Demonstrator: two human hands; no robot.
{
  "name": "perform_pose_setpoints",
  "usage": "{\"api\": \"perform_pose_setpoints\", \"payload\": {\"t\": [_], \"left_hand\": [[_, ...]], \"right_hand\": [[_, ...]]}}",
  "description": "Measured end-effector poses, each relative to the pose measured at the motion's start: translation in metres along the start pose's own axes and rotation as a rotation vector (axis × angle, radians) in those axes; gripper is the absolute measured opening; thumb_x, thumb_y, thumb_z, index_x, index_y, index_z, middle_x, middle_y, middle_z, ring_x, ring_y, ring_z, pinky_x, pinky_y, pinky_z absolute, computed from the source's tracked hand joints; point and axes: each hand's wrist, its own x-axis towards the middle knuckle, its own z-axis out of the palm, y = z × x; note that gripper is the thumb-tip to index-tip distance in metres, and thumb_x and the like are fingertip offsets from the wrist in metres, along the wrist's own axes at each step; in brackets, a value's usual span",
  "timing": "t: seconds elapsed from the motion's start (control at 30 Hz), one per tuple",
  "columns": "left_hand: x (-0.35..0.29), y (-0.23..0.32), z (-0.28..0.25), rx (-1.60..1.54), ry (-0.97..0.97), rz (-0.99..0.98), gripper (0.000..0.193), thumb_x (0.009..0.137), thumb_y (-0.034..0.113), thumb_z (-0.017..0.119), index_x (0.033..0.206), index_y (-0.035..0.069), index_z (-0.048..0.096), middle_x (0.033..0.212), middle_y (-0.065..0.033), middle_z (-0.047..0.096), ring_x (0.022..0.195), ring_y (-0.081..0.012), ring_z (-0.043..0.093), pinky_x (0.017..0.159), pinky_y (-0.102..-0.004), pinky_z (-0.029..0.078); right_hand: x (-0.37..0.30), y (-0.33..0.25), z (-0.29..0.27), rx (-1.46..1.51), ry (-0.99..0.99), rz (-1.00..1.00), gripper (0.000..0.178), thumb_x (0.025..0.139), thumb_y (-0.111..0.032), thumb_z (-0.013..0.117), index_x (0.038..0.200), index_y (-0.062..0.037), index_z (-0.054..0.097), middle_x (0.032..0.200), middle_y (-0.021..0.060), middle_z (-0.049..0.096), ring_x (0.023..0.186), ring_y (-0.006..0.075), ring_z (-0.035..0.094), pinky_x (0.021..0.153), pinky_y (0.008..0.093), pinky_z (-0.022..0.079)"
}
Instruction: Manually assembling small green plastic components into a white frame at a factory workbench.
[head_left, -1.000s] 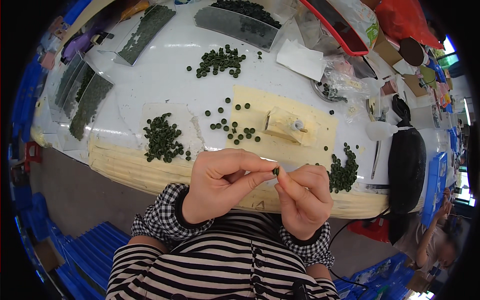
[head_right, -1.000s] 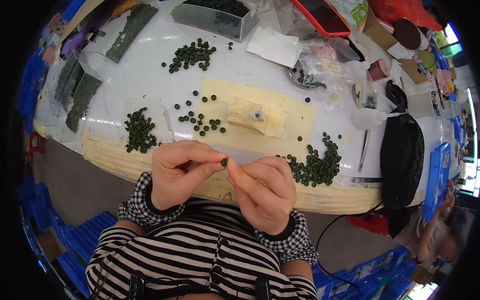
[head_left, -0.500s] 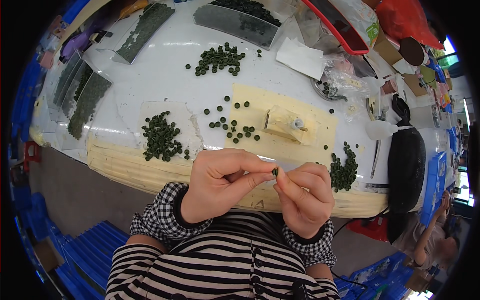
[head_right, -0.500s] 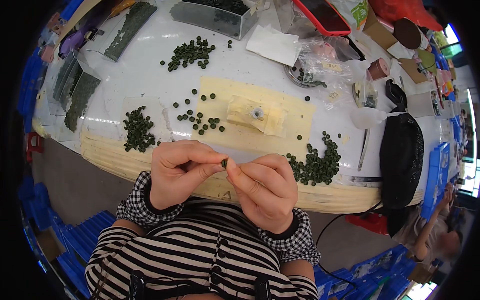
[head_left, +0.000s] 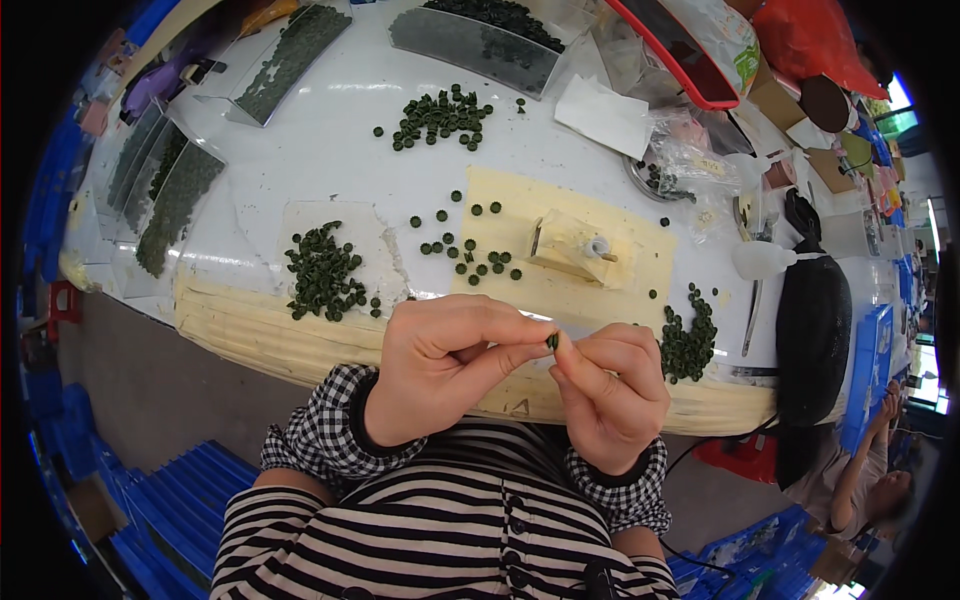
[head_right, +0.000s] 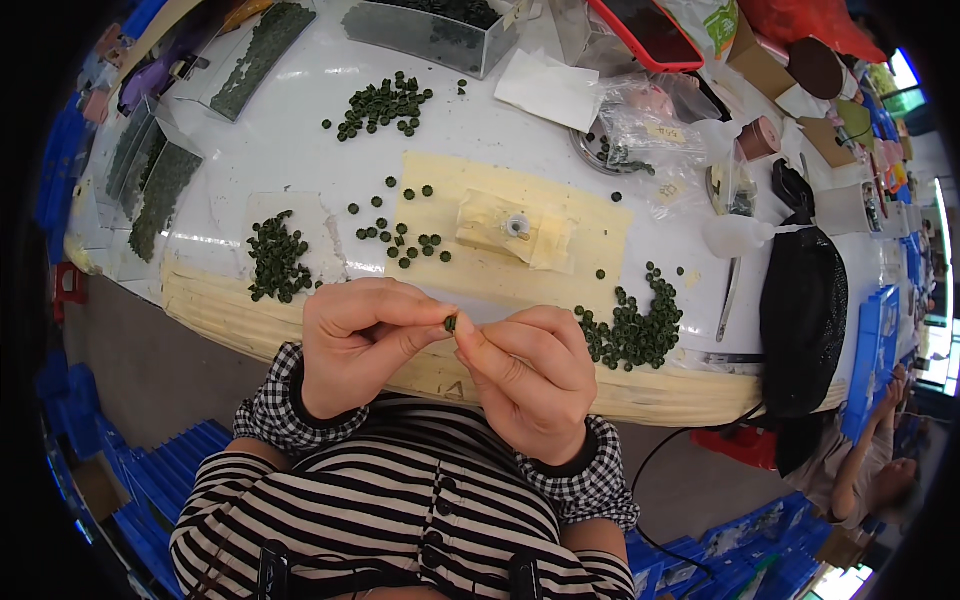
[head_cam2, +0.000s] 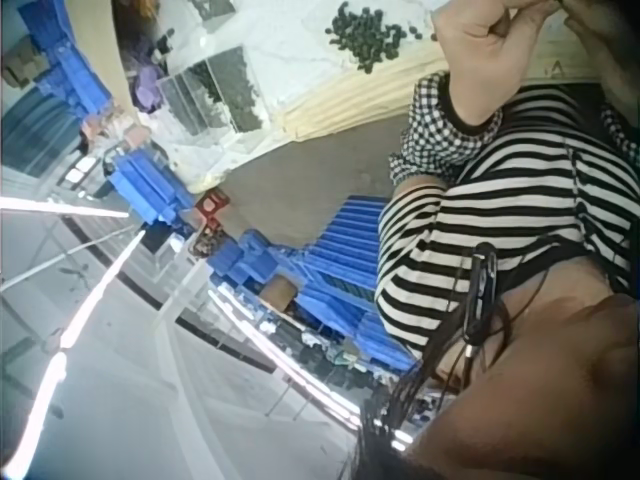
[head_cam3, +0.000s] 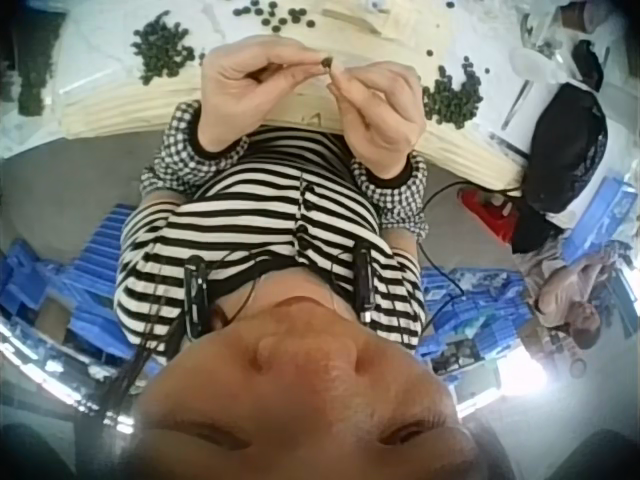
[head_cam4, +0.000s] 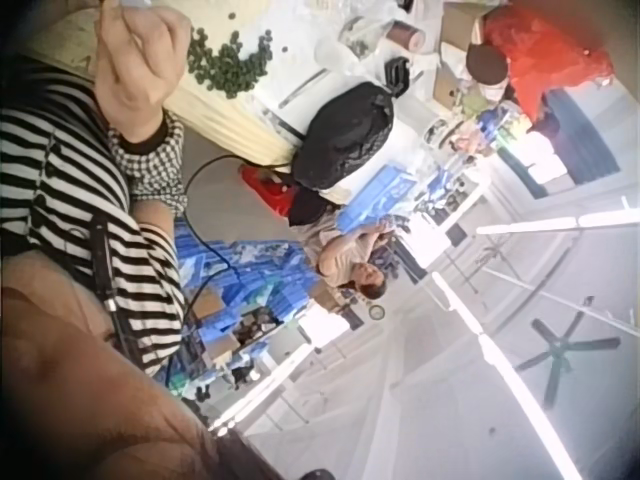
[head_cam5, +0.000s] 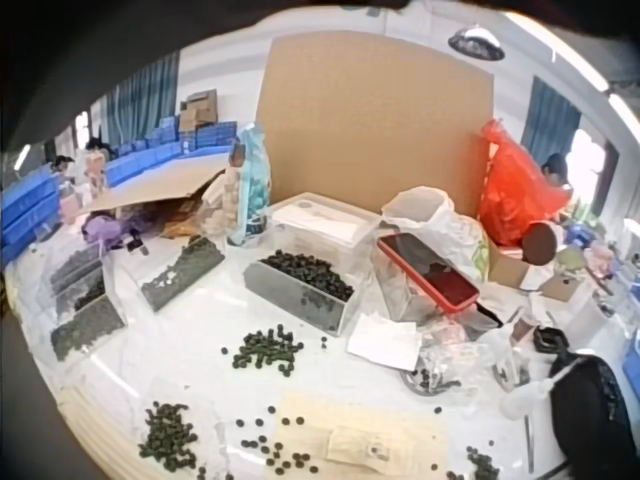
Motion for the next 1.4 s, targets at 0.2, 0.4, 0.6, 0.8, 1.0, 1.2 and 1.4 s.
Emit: {"api": "perform_pose_setpoints", "payload": {"t": [0.2,0.4,0.6,0.8,1.0,1.2,1.4], "left_hand": [[0.000,-0.001,0.002,0.020,0.004,0.048,0.019,0.085,-0.002,0.071,0.103,0.001,0.073,0.082,-0.0075,0.071,0.063,-0.0045,0.057,0.054,-0.0180,0.042],[-0.001,-0.006,0.002,-0.019,0.018,0.017,0.017,0.085,-0.001,0.072,0.102,0.003,0.074,0.080,-0.0042,0.070,0.054,0.0000,0.046,0.046,-0.0172,0.032],[-0.001,-0.007,0.003,-0.066,0.026,0.002,0.016,0.085,0.000,0.072,0.101,0.003,0.074,0.077,-0.0026,0.069,0.051,0.0015,0.039,0.044,-0.0176,0.027],[0.000,-0.004,-0.001,-0.053,-0.015,-0.054,0.015,0.087,0.002,0.071,0.102,0.002,0.073,0.082,-0.0045,0.070,0.054,0.0010,0.042,0.047,-0.0171,0.030],[0.002,-0.006,-0.005,-0.799,-0.074,-0.461,0.015,0.094,0.008,0.063,0.108,0.002,0.066,0.096,-0.0146,0.071,0.054,-0.0037,0.040,0.052,-0.0182,0.034],[0.002,-0.011,-0.007,-0.961,-0.100,-0.511,0.017,0.097,0.012,0.060,0.111,0.003,0.065,0.098,-0.0131,0.071,0.051,-0.0029,0.032,0.050,-0.0183,0.031],[0.001,-0.012,-0.006,-0.924,-0.079,-0.502,0.017,0.097,0.012,0.059,0.112,0.004,0.066,0.099,-0.0117,0.071,0.052,-0.0023,0.032,0.051,-0.0176,0.031]], "right_hand": [[-0.001,0.001,0.000,0.018,-0.004,0.011,0.036,0.067,0.002,0.079,0.102,-0.0034,0.074,0.084,0.0022,0.063,0.074,0.0203,0.056,0.063,0.0297,0.046],[-0.001,0.001,0.000,0.012,0.005,0.006,0.036,0.067,0.001,0.079,0.102,-0.0036,0.075,0.084,0.0020,0.062,0.074,0.0201,0.056,0.063,0.0297,0.046],[-0.001,0.000,0.001,-0.020,0.013,0.005,0.035,0.067,0.000,0.080,0.101,-0.0039,0.075,0.083,0.0015,0.062,0.074,0.0199,0.056,0.063,0.0295,0.045],[0.005,-0.004,-0.006,-0.030,0.027,0.076,0.037,0.067,0.003,0.078,0.104,-0.0040,0.074,0.085,0.0050,0.062,0.075,0.0208,0.056,0.065,0.0307,0.045],[0.032,0.004,-0.019,-0.236,0.134,0.191,0.032,0.071,0.003,0.077,0.102,-0.0029,0.072,0.083,0.0083,0.060,0.076,0.0220,0.055,0.065,0.0314,0.044],[0.046,0.017,-0.011,-0.349,0.069,0.129,0.024,0.074,0.001,0.076,0.097,-0.0027,0.071,0.082,0.0081,0.059,0.074,0.0209,0.055,0.063,0.0308,0.044],[0.042,-0.009,-0.023,-0.156,0.286,0.138,0.013,0.080,0.002,0.071,0.092,0.0014,0.068,0.085,0.0086,0.062,0.079,0.0192,0.058,0.069,0.0286,0.046]]}}
